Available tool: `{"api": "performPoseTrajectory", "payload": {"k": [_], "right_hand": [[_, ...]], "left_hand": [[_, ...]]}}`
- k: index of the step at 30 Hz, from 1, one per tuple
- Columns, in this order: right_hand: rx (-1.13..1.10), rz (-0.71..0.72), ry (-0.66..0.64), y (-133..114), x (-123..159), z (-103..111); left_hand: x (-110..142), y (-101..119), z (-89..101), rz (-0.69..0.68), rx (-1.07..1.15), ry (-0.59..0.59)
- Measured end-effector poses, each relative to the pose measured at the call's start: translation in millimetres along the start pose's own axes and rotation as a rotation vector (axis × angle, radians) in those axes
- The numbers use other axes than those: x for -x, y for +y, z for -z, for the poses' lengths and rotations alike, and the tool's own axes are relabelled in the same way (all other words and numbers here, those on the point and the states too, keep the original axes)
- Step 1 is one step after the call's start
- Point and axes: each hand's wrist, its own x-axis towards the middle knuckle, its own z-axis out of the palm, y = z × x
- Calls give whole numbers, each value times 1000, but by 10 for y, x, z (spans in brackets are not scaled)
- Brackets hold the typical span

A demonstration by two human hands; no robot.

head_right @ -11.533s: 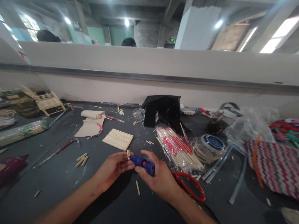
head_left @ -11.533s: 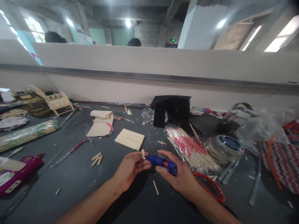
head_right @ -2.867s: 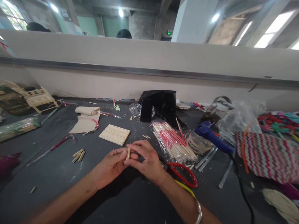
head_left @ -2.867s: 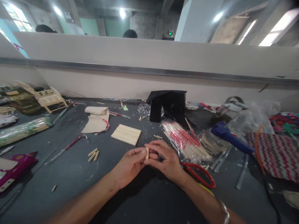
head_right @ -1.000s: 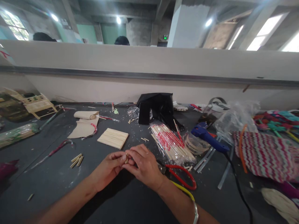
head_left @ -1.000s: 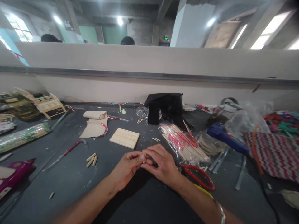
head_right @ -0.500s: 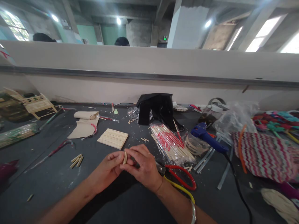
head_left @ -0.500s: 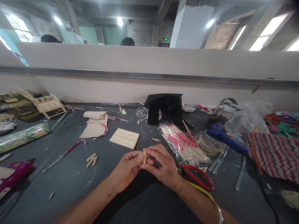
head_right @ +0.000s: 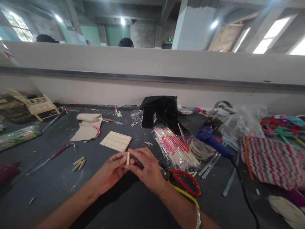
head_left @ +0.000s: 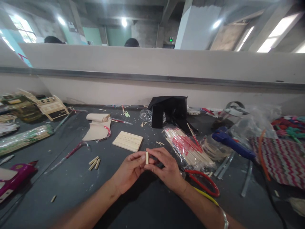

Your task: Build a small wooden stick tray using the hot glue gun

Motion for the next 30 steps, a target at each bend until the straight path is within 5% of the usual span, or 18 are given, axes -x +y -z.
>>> {"api": "performPoseTrajectory", "payload": {"k": [10, 20, 30], "right_hand": [[97, 10, -4, -9, 4, 12], [134, 54, 16, -4, 13, 21], [271, 124, -28, -33, 14, -13]], "left_hand": [[-25, -5, 24, -54, -103, 94], [-6, -8, -7, 10, -98, -31], [-19, -29, 26, -4, -159, -3]]}}
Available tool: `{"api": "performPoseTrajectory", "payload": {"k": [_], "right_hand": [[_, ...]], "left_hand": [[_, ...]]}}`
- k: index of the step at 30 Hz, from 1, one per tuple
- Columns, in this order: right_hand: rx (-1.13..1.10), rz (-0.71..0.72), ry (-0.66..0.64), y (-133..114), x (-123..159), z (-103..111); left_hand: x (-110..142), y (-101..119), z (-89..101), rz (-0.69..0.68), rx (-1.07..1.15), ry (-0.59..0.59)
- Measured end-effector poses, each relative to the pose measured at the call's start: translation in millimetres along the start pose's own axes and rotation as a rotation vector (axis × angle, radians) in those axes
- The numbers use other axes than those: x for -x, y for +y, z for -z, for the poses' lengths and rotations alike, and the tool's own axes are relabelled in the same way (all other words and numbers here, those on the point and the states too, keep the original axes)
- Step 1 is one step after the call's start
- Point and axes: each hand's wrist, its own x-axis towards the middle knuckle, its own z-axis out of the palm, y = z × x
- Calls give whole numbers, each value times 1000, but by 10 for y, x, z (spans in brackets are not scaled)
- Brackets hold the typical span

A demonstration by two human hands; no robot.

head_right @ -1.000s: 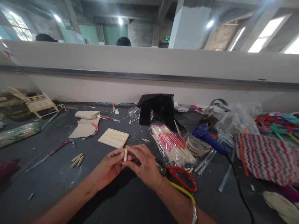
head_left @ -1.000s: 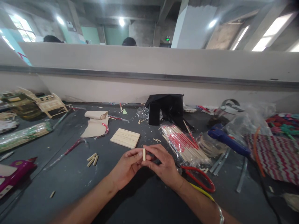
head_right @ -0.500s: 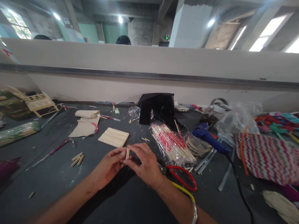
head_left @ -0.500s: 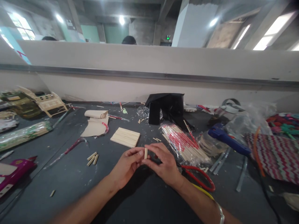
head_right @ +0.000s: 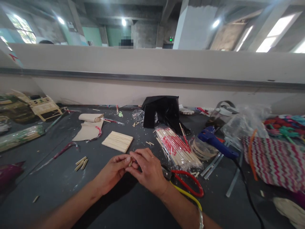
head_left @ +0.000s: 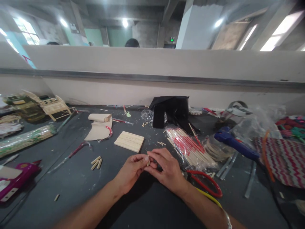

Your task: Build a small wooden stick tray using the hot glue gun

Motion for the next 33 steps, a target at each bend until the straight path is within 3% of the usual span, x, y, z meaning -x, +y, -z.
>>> {"api": "performPoseTrajectory", "payload": {"k": [9, 21, 29, 33], "right_hand": [[-37, 20, 43, -42, -7, -5], [-38, 26, 79, 16, 20, -9], [23, -19, -20, -28, 30, -23], [78, -12, 4, -32, 32, -18]], "left_hand": [[71, -20, -67, -73, -72, 58], [58, 63, -108, -92, -130, -37], [36, 55, -34, -116, -228, 113], [37, 53, -52, -135, -244, 116]]}}
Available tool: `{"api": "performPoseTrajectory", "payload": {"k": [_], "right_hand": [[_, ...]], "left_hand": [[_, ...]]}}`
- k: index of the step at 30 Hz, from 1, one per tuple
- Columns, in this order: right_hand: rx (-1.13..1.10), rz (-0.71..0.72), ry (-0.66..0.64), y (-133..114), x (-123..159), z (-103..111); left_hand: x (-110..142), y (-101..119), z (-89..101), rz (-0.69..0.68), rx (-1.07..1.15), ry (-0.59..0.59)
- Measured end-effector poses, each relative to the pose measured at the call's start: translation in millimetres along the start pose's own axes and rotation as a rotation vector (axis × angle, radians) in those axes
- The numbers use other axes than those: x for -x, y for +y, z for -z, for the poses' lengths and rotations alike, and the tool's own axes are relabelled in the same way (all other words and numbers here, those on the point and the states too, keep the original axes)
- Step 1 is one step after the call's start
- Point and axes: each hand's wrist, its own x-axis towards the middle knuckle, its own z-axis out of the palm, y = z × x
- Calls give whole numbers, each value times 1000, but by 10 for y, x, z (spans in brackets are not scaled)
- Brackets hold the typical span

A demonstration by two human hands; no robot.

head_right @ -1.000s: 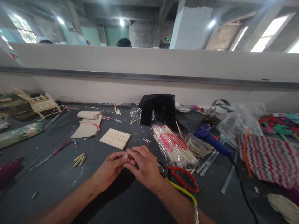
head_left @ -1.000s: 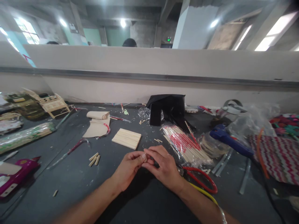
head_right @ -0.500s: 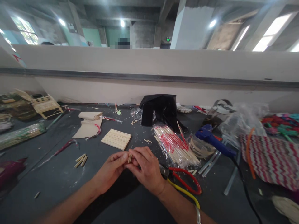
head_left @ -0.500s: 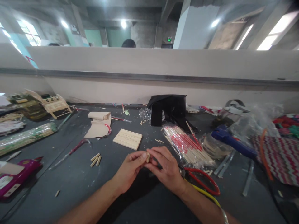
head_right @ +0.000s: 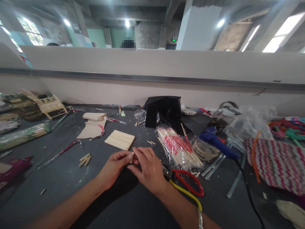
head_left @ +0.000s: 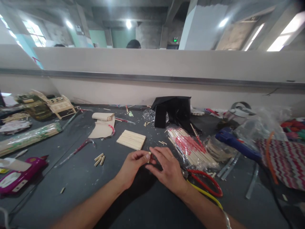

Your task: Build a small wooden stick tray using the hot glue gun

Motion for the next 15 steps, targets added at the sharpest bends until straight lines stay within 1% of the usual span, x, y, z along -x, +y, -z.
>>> {"api": "performPoseTrajectory", "payload": {"k": [4, 9, 12, 15], "right_hand": [[-61, -16, 38, 3, -11, 24], [-231, -59, 86, 1, -35, 65], [-250, -46, 84, 11, -43, 65], [-227, -43, 76, 24, -38, 51]], "left_hand": [[4, -1, -12, 7, 76, -54], [5, 12, -9, 135, 305, -133], [15, 31, -27, 141, 313, -180], [12, 30, -32, 148, 291, -161]]}}
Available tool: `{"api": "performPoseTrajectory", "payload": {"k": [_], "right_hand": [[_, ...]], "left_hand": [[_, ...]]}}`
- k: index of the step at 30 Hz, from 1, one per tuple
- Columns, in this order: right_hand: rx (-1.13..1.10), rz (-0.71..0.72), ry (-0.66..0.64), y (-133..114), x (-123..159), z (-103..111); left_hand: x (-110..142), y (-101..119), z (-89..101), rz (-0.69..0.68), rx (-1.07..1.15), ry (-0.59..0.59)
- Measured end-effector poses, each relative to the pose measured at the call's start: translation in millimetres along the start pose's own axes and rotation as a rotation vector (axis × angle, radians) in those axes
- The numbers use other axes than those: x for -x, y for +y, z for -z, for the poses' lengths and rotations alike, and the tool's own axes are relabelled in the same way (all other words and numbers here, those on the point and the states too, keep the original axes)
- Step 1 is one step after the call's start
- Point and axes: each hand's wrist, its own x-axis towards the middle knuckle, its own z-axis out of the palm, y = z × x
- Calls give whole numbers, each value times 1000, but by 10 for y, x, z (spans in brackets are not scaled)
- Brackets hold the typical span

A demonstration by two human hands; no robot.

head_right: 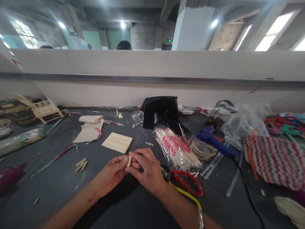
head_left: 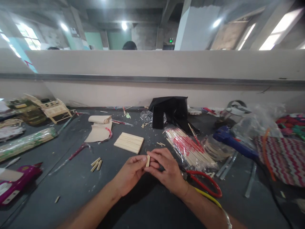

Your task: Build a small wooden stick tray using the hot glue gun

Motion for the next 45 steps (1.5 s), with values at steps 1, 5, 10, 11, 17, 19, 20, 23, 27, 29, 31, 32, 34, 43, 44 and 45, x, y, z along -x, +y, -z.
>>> {"api": "performPoseTrajectory", "payload": {"k": [1, 5, 10, 11, 17, 19, 20, 23, 27, 29, 31, 32, 34, 43, 44, 45], "right_hand": [[11, 1, -6, 5, 4, -4], [51, 10, -40, 27, 19, -18], [59, 22, -52, 50, 20, -27], [57, 27, -51, 50, 18, -29], [31, -34, -73, 9, 50, -60], [3, -115, -91, -1, 79, -79], [-12, -162, -96, 1, 90, -89], [27, -288, -94, 40, 74, -119], [240, -312, -156, 130, -129, -198], [291, -281, -223, 171, -296, -280], [312, -268, -309, 209, -467, -397], [325, -280, -346, 229, -544, -465], [326, -297, -420, 268, -664, -604], [97, -414, -400, 234, -647, -601], [11, -479, -381, 195, -593, -515], [-249, -627, -345, 149, -530, -421]], "left_hand": [[-5, -5, 8, 3, -1, 16], [-26, -32, 59, 3, 3, 28], [-29, -55, 63, 9, 7, -15], [-28, -59, 57, 9, 8, -20], [-27, 36, 76, -31, -188, 24], [-38, 153, 134, -123, -466, 121], [-45, 224, 174, -189, -658, 186], [-59, 444, 318, -338, -1437, 436], [-19, 648, 480, -245, -1910, 638], [25, 702, 529, -203, -1951, 739], [71, 730, 562, -113, -2038, 831], [92, 734, 575, -60, -2085, 855], [123, 727, 595, 31, -2163, 855], [159, 694, 607, 70, -2191, 812], [149, 706, 600, 33, -2171, 835], [132, 714, 588, -21, -2123, 847]]}}
